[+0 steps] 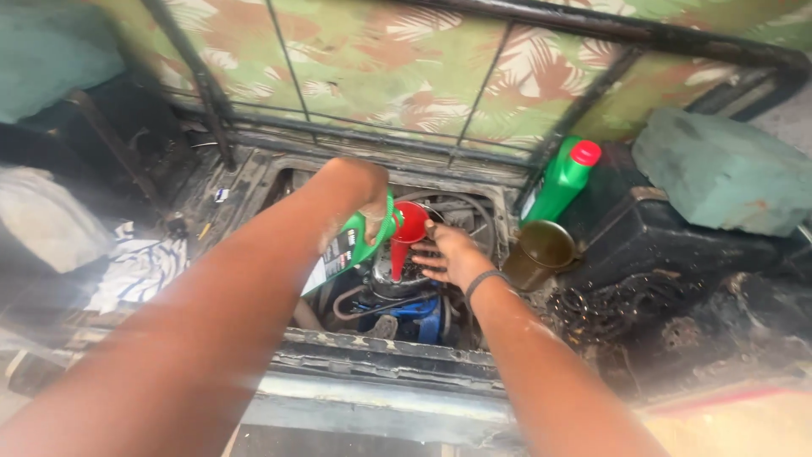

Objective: Pouring engine oil into a vehicle engine using a funnel.

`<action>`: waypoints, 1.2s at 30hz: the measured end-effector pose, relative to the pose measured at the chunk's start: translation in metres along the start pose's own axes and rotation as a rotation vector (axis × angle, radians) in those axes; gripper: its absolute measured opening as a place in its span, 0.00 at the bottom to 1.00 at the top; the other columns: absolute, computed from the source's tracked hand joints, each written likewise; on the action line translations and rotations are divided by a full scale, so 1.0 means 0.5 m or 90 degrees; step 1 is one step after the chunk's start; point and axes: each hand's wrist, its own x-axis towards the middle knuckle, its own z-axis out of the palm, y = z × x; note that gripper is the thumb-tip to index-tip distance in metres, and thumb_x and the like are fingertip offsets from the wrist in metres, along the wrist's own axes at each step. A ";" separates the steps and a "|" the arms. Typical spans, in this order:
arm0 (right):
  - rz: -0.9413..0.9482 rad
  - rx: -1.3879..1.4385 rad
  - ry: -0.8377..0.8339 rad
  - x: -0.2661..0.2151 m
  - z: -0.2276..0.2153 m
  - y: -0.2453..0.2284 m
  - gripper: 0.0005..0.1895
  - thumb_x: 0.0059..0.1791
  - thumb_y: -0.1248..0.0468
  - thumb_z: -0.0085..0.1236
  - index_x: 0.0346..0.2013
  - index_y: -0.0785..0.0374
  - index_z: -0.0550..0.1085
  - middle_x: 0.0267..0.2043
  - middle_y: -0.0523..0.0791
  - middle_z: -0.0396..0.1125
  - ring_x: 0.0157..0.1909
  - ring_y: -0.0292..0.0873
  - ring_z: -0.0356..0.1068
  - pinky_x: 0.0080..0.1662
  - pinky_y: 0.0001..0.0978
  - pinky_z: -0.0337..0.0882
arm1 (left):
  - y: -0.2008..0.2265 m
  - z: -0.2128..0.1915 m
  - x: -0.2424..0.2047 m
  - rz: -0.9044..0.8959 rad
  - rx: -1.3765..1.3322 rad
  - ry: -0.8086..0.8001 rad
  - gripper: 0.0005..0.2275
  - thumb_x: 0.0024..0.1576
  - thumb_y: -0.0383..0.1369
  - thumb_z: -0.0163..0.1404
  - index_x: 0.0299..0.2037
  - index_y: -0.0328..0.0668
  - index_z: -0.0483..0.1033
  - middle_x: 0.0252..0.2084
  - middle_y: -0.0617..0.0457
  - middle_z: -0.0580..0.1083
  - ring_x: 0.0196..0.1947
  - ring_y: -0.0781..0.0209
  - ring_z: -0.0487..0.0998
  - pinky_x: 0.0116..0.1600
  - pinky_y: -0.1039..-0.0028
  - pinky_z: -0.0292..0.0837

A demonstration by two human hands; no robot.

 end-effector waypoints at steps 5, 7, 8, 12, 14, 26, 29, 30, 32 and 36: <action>-0.001 0.011 -0.004 0.007 -0.003 0.002 0.23 0.55 0.45 0.48 0.62 0.44 0.70 0.51 0.42 0.76 0.52 0.47 0.75 0.55 0.50 0.68 | 0.000 -0.001 0.012 0.016 0.000 0.022 0.31 0.34 0.41 0.74 0.49 0.36 0.84 0.54 0.42 0.79 0.52 0.44 0.82 0.54 0.59 0.77; -0.004 0.011 -0.015 -0.001 0.001 0.000 0.22 0.55 0.45 0.47 0.62 0.44 0.70 0.51 0.42 0.76 0.52 0.47 0.75 0.55 0.50 0.68 | 0.001 -0.004 0.008 0.012 0.004 0.016 0.31 0.33 0.41 0.75 0.49 0.36 0.84 0.53 0.41 0.80 0.51 0.45 0.82 0.54 0.60 0.77; -0.001 0.002 -0.014 -0.009 0.002 -0.002 0.23 0.55 0.44 0.47 0.63 0.43 0.70 0.51 0.42 0.75 0.52 0.46 0.75 0.55 0.50 0.68 | 0.003 -0.005 0.002 -0.003 0.000 0.010 0.31 0.34 0.41 0.74 0.49 0.36 0.84 0.53 0.42 0.80 0.52 0.45 0.83 0.54 0.60 0.78; 0.005 -0.006 -0.011 -0.038 0.008 -0.012 0.23 0.55 0.44 0.48 0.63 0.42 0.70 0.50 0.42 0.75 0.53 0.46 0.74 0.55 0.49 0.68 | 0.004 -0.011 -0.014 -0.026 -0.006 -0.003 0.33 0.35 0.41 0.74 0.53 0.36 0.82 0.55 0.42 0.79 0.52 0.43 0.82 0.54 0.57 0.78; 0.007 -0.008 -0.010 -0.038 0.010 -0.013 0.23 0.55 0.44 0.48 0.63 0.41 0.70 0.51 0.42 0.75 0.53 0.46 0.74 0.55 0.48 0.68 | 0.004 -0.014 -0.019 -0.040 -0.014 -0.006 0.34 0.36 0.41 0.74 0.54 0.37 0.81 0.56 0.42 0.78 0.53 0.43 0.81 0.54 0.56 0.78; 0.028 -0.050 -0.022 -0.004 -0.004 -0.004 0.22 0.54 0.43 0.47 0.62 0.39 0.70 0.50 0.40 0.75 0.52 0.45 0.75 0.54 0.47 0.69 | 0.016 -0.008 -0.006 -0.064 -0.010 -0.027 0.33 0.37 0.40 0.73 0.55 0.38 0.80 0.56 0.44 0.79 0.52 0.43 0.82 0.52 0.56 0.79; 0.023 -0.052 -0.032 0.029 -0.010 0.009 0.24 0.53 0.40 0.47 0.61 0.38 0.70 0.50 0.39 0.75 0.52 0.43 0.75 0.52 0.46 0.69 | 0.013 0.002 0.005 -0.075 -0.016 -0.025 0.32 0.36 0.40 0.73 0.54 0.37 0.81 0.54 0.44 0.80 0.51 0.43 0.83 0.52 0.56 0.80; 0.018 -0.054 -0.034 0.042 -0.013 0.014 0.24 0.53 0.39 0.46 0.60 0.39 0.71 0.50 0.38 0.76 0.51 0.43 0.75 0.51 0.46 0.69 | 0.011 0.006 0.010 -0.073 -0.017 -0.020 0.32 0.36 0.40 0.73 0.54 0.37 0.81 0.54 0.44 0.81 0.50 0.43 0.84 0.51 0.55 0.80; 0.016 -0.049 -0.034 0.050 -0.018 0.018 0.24 0.54 0.38 0.46 0.60 0.41 0.71 0.50 0.38 0.76 0.52 0.42 0.74 0.52 0.46 0.68 | 0.010 -0.001 0.003 -0.073 -0.022 -0.002 0.33 0.37 0.40 0.74 0.54 0.38 0.80 0.55 0.45 0.79 0.51 0.44 0.83 0.52 0.56 0.78; 0.011 -0.044 -0.039 0.031 -0.019 0.021 0.21 0.54 0.41 0.46 0.58 0.40 0.71 0.51 0.38 0.76 0.54 0.41 0.74 0.54 0.46 0.68 | -0.013 -0.019 -0.021 -0.097 -0.046 -0.001 0.31 0.38 0.38 0.74 0.54 0.40 0.79 0.54 0.46 0.79 0.51 0.45 0.82 0.53 0.57 0.78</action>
